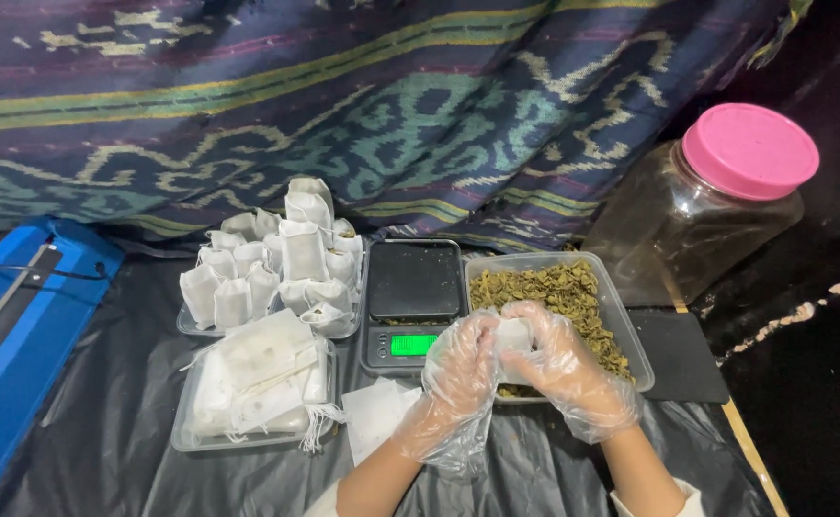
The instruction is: Filling small white filter bags with loose tea leaves using a small scoop and hands.
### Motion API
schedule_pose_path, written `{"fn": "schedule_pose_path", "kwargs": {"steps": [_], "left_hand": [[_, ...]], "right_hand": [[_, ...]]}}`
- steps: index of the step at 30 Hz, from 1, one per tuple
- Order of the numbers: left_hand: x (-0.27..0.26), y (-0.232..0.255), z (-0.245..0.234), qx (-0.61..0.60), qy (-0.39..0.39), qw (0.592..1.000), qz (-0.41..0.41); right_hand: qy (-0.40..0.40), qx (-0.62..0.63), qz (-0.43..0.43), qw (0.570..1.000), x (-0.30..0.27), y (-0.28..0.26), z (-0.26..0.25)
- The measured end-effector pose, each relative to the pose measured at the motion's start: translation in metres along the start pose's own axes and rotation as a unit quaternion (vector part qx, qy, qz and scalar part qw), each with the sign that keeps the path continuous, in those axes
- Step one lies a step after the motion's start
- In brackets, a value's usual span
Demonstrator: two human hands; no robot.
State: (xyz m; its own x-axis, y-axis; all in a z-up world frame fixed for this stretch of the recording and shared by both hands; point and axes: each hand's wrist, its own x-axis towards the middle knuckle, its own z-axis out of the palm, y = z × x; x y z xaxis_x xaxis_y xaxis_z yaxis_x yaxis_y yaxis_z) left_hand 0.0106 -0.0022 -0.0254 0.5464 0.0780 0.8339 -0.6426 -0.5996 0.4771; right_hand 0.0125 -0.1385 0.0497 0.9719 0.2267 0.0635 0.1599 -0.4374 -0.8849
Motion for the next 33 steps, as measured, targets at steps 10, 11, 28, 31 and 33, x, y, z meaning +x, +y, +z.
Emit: {"fn": "schedule_pose_path", "kwargs": {"steps": [10,11,28,31,33], "left_hand": [[0.003,0.004,-0.005,-0.049,-0.015,0.998,-0.041],[0.007,0.007,-0.009,-0.084,-0.024,0.994,-0.07],[0.006,0.009,-0.009,-0.096,-0.029,0.99,-0.095],[0.007,0.012,-0.008,-0.066,-0.046,0.991,-0.108],[0.008,0.012,-0.006,-0.056,-0.047,0.99,-0.117]], "right_hand": [[0.003,0.025,-0.001,1.0,-0.005,-0.008,-0.001],[-0.01,0.058,0.016,0.998,-0.008,-0.013,-0.002],[-0.021,0.076,-0.008,0.997,-0.006,-0.01,0.0],[-0.073,0.013,-0.164,0.984,-0.005,0.008,-0.003],[-0.079,0.027,-0.172,0.981,-0.005,0.008,-0.004]]}}
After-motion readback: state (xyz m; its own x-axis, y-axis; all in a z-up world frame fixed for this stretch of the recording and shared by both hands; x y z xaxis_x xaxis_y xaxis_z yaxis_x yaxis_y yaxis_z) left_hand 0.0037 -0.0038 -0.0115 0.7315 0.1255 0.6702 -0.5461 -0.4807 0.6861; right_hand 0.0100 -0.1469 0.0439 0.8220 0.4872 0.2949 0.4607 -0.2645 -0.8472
